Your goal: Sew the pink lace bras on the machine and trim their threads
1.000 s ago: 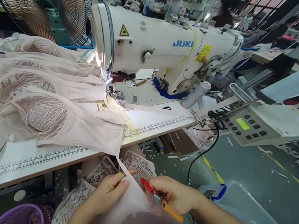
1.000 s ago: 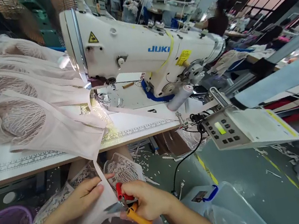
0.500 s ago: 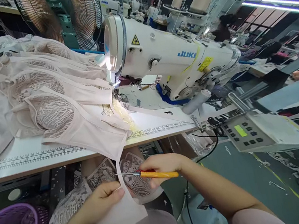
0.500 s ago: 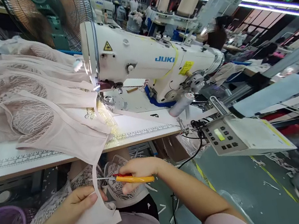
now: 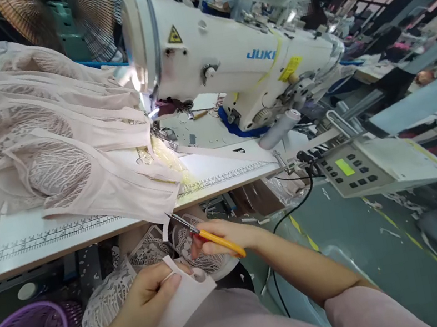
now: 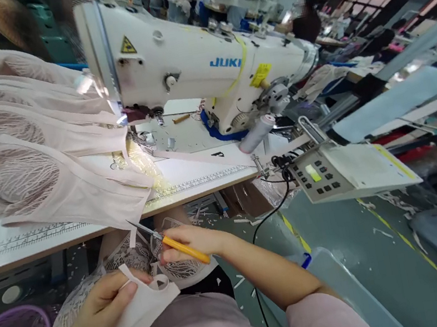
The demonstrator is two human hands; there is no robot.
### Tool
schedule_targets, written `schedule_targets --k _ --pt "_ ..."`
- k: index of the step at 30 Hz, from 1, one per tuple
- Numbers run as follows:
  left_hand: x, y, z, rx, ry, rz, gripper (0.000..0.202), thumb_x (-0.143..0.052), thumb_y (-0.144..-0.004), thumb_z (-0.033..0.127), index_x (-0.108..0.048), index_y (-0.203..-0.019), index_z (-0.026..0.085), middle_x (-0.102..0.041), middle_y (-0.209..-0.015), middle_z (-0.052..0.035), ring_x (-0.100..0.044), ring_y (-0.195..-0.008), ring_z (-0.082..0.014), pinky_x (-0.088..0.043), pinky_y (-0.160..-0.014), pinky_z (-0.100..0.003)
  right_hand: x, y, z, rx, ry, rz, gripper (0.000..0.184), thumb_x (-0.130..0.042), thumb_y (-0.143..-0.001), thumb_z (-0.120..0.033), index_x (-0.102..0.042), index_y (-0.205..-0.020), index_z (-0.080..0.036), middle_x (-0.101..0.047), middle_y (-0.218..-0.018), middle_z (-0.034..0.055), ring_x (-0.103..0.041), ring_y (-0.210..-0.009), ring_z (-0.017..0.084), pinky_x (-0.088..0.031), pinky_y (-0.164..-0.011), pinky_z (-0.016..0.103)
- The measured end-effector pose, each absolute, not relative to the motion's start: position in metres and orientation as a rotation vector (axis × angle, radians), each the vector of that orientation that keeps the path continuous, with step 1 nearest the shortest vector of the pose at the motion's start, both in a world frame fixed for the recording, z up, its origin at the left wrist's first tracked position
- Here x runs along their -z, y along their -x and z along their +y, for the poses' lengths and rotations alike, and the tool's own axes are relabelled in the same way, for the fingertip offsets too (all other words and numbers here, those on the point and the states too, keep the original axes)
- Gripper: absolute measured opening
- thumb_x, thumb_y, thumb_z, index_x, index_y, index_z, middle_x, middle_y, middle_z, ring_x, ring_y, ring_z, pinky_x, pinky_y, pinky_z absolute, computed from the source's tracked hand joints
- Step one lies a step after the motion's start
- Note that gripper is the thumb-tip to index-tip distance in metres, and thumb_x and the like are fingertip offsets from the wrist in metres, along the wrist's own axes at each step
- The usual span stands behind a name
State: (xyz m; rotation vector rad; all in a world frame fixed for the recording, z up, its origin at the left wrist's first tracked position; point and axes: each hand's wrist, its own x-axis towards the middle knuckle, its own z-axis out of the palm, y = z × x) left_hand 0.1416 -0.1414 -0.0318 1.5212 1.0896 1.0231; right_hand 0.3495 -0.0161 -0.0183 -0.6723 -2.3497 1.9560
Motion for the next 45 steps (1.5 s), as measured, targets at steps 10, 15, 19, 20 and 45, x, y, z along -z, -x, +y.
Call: schedule_targets --k 10,15,19,20,45 --pt "0.048 -0.153 -0.151 -1.089 -2.237 1.191 0.024 -0.049 -0.084 0.011 -0.063 -0.099 0.023 -0.059 -0.082 -0.0041 -0.059 -0.074 -0.0152 -0.048 -0.063 -0.025 0.048 -0.36 -0.083 -2.044 0.854 -1.849 0.039 -0.067 -0.071 -0.047 -0.04 -0.072 -0.019 -0.036 -0.063 -0.0073 -0.033 -0.057 0.007 -0.029 -0.05 0.02" --pt "0.038 -0.149 -0.149 -0.851 -2.05 1.268 0.016 -0.051 -0.084 0.015 -0.063 -0.075 0.022 -0.056 -0.112 -0.0095 -0.058 -0.102 -0.0197 -0.051 -0.08 -0.029 0.037 -0.384 -0.079 -1.628 0.919 -2.046 0.035 -0.057 -0.077 -0.036 -0.027 -0.066 -0.022 -0.032 -0.065 -0.0057 -0.028 -0.059 0.009 -0.028 -0.053 0.021" --pt "0.026 -0.148 -0.124 -0.491 -1.961 1.215 0.021 -0.053 -0.086 0.031 -0.067 -0.074 0.022 -0.053 -0.132 -0.0116 -0.049 -0.123 -0.0288 -0.045 -0.096 -0.041 0.033 -0.392 -0.077 -1.522 0.708 -2.238 0.023 -0.051 -0.073 -0.023 -0.029 -0.071 -0.022 -0.035 -0.067 -0.0038 -0.03 -0.061 0.011 -0.029 -0.057 0.023" --pt "0.022 -0.149 -0.115 -0.393 -1.904 1.118 0.022 -0.052 -0.087 0.033 -0.068 -0.076 0.022 -0.057 -0.128 -0.011 -0.051 -0.121 -0.0282 -0.046 -0.095 -0.04 0.032 -0.392 -0.076 -1.526 0.639 -2.269 0.021 -0.05 -0.071 -0.02 -0.029 -0.071 -0.022 -0.035 -0.068 -0.0035 -0.031 -0.062 0.011 -0.03 -0.057 0.023" --pt "0.026 -0.181 -0.133 -0.819 -1.979 1.422 0.021 -0.049 -0.087 0.02 -0.056 -0.067 0.022 -0.064 -0.074 -0.0021 -0.062 -0.067 -0.0135 -0.047 -0.057 -0.02 0.05 -0.39 -0.065 -1.674 1.283 -1.966 0.038 -0.078 -0.062 -0.031 -0.048 -0.081 -0.019 -0.058 -0.082 -0.0008 -0.05 -0.068 0.012 -0.04 -0.059 0.022"
